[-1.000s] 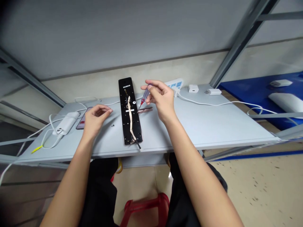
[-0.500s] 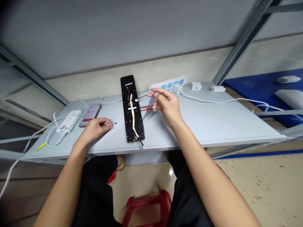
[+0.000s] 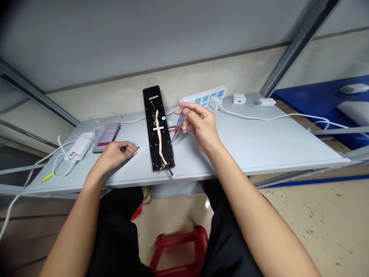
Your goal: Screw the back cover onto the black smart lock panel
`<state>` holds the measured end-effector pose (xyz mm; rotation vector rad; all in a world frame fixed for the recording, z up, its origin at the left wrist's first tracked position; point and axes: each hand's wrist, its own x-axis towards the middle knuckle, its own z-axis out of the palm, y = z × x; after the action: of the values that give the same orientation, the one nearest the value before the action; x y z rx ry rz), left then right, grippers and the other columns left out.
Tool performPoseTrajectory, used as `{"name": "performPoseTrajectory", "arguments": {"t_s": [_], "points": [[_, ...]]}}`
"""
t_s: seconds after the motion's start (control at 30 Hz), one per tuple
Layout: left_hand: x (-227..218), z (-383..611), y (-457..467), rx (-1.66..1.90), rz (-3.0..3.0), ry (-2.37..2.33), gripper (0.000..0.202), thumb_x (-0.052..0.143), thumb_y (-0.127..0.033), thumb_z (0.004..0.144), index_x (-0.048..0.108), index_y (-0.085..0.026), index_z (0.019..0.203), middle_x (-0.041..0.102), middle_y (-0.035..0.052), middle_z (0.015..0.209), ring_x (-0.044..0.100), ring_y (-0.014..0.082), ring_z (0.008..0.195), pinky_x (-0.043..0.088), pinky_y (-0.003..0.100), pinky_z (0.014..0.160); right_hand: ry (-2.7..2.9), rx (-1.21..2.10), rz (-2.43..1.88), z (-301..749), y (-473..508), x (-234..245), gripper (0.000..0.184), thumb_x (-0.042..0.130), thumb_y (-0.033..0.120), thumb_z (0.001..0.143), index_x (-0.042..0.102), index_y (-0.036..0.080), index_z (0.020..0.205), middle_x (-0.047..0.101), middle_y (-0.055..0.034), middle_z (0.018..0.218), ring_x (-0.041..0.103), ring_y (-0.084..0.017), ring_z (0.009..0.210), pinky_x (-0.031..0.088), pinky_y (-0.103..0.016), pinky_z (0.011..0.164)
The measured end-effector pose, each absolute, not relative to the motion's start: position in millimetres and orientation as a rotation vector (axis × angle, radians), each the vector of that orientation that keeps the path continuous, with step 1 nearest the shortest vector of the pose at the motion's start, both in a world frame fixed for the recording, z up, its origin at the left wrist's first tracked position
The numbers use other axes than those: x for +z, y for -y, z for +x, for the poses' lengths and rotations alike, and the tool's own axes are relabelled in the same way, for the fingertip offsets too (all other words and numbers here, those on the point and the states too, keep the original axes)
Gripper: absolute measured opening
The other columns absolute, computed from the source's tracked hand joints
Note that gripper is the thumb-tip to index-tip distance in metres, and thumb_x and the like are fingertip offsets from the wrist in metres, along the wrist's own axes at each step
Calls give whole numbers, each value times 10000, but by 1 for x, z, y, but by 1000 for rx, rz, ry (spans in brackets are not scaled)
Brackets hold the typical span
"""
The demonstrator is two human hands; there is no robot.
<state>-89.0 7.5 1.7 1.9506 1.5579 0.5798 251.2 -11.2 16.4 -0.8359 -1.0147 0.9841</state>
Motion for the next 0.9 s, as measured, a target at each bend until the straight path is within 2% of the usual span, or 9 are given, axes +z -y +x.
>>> {"name": "performPoseTrajectory", "arguments": {"t_s": [0.2,0.43,0.67,0.9], "points": [[5,-91,-6,588,1963,-1547,200,713,-331,727,830,-206,830,815,62,856,722,242,838,534,328,797,1051,973,-857,253,11,16,253,867,434,909,823,287,1110,845,-38,1094,613,-111,576,564,-302,537],[5,-96,-3,483,1924,-1544,199,697,-340,711,824,-198,772,764,33,769,651,200,754,480,307,737,1000,997,-837,252,12,17,254,890,418,874,834,286,1083,850,-30,1065,595,-100,557,550,-293,530],[2,-99,-5,527,1982,-1567,249,759,-421,788,905,-235,864,860,59,888,724,254,832,511,339,771,1042,982,-861,252,12,16,324,892,502,883,814,283,1109,851,-44,1107,604,-106,574,543,-298,533],[-2,-101,-9,561,2026,-1559,241,785,-441,824,921,-257,900,887,77,1014,777,289,919,554,368,845,1064,997,-867,251,12,16,307,880,482,893,809,286,1118,843,-47,1109,591,-108,571,534,-306,529]]}}
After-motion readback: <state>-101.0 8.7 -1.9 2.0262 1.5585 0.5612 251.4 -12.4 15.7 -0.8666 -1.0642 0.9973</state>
